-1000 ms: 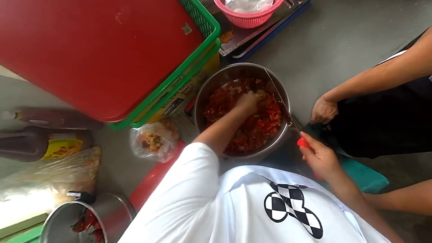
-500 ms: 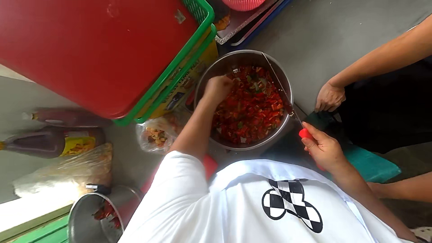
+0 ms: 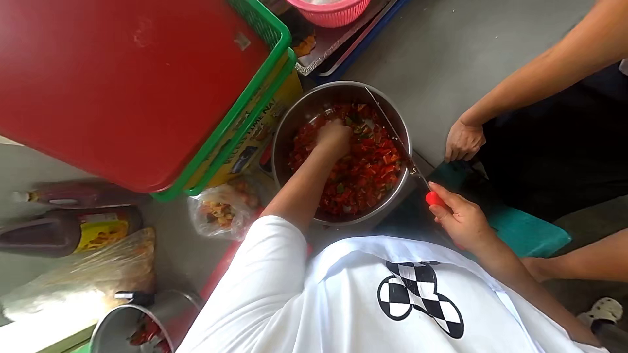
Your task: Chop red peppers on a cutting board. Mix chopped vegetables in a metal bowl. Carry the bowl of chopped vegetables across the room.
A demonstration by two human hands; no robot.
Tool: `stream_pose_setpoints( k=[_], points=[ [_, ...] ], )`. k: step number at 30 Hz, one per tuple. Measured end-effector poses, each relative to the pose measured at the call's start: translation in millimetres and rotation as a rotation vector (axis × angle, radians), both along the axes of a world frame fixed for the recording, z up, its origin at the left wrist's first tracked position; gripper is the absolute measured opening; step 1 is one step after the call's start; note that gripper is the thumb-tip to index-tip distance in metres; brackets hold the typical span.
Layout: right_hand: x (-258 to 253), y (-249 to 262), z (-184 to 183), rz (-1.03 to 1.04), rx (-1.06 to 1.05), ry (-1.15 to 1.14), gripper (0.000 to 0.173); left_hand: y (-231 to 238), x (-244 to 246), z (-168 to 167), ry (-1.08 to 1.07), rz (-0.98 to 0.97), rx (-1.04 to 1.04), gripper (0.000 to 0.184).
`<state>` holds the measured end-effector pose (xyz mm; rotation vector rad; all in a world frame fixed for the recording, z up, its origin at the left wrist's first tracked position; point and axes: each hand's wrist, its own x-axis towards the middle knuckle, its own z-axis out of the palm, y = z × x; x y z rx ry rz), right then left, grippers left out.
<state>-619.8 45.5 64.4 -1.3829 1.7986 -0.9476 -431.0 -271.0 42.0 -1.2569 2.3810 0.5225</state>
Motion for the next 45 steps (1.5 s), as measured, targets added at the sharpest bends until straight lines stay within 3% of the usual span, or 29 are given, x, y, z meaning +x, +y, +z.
stream_pose_setpoints(
  k=[4,8,12,16,19,22,26,33,36,38,41,43,45],
  points=[
    [1.9,-3.7,4.3,0.004,-0.003,0.009,0.045,8.1,-23.7,-16.8,0.08,-0.033,0.027,0.025],
    [0.2,-3.7,6.3,0.006,-0.013,0.023,0.046,13.1,-32.9,-36.0,0.102,0.043,0.049,0.042],
    [1.2,-3.6,8.1,0.006,0.007,0.021,0.045,8.3,-25.6,-37.9,0.17,0.135,0.055,0.031],
    [1.6,-4.4,9.2,0.015,0.051,0.044,0.044,13.1,-9.0,-16.3,0.581,0.514,0.221,0.043],
    [3.1,-8.7,9.5,0.062,0.051,0.13,0.042,21.3,0.8,-2.5,0.955,0.888,0.38,0.037],
    [13.6,-5.6,7.9,0.126,0.098,0.211,0.042,37.4,12.6,6.2,1.133,1.117,0.463,0.037],
    [18.0,-16.3,9.3,0.135,0.04,0.319,0.04,36.3,10.8,22.2,1.307,1.23,0.485,0.026],
    [23.4,-18.0,6.6,0.196,0.04,0.324,0.04,45.1,25.9,23.1,1.332,1.359,0.449,0.023],
    [27.3,-24.0,5.0,0.225,0.028,0.326,0.039,45.1,35.4,20.1,1.297,1.352,0.462,0.023],
    [30.0,-34.8,6.8,0.229,0.051,0.305,0.04,50.4,42.4,27.5,1.223,1.277,0.581,0.023],
    [29.2,-54.8,16.6,0.225,0.192,0.198,0.043,64.4,49.2,43.3,0.948,0.954,0.747,0.012],
    [24.8,-61.3,20.8,0.201,0.24,0.099,0.044,53.7,50.5,48.4,0.707,0.702,0.603,0.021],
    [20.2,-56.8,16.9,0.159,0.217,0.022,0.044,24.5,51.4,41.0,0.516,0.49,0.315,0.03]
  ],
)
